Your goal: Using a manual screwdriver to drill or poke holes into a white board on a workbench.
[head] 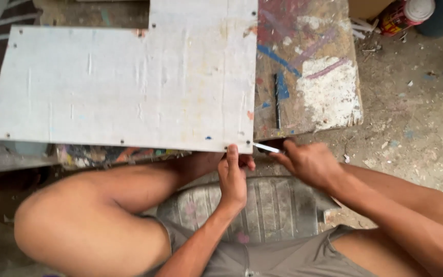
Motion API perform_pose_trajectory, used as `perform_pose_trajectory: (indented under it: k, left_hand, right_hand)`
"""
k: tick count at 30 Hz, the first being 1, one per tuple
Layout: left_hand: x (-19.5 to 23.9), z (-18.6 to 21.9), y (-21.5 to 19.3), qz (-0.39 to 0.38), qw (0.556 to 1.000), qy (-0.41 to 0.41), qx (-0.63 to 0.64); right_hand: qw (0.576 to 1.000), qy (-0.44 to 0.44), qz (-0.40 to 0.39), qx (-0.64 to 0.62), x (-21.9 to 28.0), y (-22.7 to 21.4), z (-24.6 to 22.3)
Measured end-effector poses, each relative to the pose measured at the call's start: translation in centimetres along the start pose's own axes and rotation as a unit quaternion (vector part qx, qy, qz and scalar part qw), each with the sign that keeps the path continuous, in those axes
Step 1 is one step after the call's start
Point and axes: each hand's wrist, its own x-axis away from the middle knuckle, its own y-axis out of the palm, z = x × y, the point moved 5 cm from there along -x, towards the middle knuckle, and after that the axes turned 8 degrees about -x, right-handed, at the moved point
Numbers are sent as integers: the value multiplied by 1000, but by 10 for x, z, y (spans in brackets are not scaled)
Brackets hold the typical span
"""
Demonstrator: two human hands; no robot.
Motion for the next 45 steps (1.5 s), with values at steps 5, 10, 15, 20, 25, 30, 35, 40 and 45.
perform_pose_trajectory:
  k: [5,10,15,20,25,30,35,40,45]
  left_hand:
    - [-8,-14,5,1,998,-10,67]
    - [0,-10,7,-6,997,-26,74]
    - [-3,-4,9,-15,999,-17,50]
    - [5,-14,9,-11,995,-71,68]
    - [7,2,7,0,998,-62,-1]
    - [0,-7,-12,6,994,-50,-93]
    - [5,37,-14,78,989,-121,-23]
    - [-2,1,-22,122,988,-81,-40]
    - [-4,7,-18,60,995,-60,-48]
  right_hand:
    - [995,8,-69,70,-4,-73,-30]
    - [984,110,-80,-117,6,27,14]
    - [987,106,-120,-1,5,-30,-9]
    - [977,72,-119,160,20,-61,-56]
    - [985,154,-76,-29,15,31,-1]
    - [992,113,-51,13,8,3,-7]
    - [985,136,-82,69,14,-61,-38]
    - [986,127,-68,85,15,-1,-28]
    - [996,87,-27,-14,1,13,-9]
